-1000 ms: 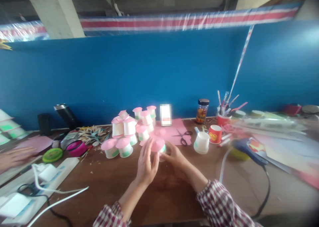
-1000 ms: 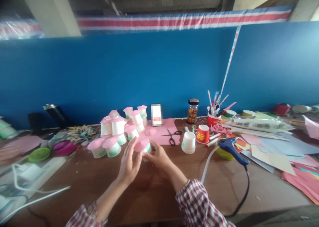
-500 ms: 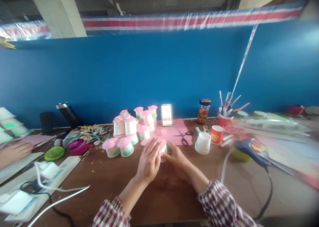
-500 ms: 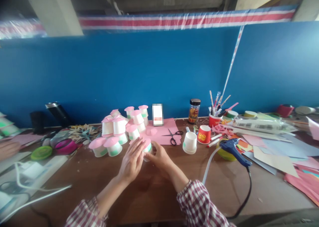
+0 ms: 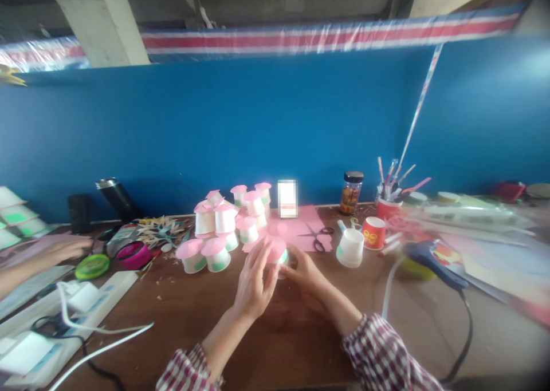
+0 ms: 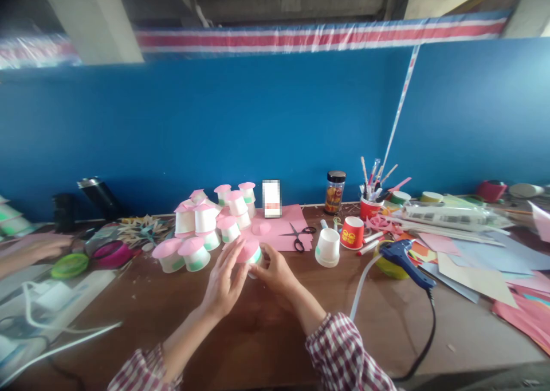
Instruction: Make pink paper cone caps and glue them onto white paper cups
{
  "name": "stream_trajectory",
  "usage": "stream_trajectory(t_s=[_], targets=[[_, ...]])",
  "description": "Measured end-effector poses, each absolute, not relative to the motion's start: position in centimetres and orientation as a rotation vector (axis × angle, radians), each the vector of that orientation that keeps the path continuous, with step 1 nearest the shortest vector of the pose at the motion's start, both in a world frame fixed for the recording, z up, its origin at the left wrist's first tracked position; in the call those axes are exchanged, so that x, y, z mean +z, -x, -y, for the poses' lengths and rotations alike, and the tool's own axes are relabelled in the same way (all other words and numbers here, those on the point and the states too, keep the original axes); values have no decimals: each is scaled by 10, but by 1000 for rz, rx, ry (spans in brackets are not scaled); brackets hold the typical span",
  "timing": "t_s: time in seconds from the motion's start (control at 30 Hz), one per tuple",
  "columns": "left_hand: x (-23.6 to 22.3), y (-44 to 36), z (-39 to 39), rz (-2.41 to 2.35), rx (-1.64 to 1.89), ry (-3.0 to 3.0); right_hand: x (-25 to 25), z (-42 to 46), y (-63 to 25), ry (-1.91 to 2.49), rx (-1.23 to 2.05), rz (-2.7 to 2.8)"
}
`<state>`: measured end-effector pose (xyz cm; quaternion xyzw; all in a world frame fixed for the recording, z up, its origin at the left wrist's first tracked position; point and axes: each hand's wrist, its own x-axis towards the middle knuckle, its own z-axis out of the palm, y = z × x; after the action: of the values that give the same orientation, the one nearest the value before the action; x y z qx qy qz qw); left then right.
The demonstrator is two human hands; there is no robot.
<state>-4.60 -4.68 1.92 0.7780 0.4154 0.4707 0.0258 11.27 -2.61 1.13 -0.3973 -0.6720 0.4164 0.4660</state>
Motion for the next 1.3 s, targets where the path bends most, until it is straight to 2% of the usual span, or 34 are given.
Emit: stream_trajectory(t_s=[0.2,0.4,0.73,1.3], targets=[[21,53,40,-1374,1429,-1623,13,26,-113,1153,584,1776],[16,52,35,-1265,1350,-1334,10,24,-113,1213,414,1844],[4,58,31,-1274,1386,-1196,9,26,-114,1168,414,1878],[13,62,41,-1288,1398,-1134,2,22,-115,1231,360,1918]])
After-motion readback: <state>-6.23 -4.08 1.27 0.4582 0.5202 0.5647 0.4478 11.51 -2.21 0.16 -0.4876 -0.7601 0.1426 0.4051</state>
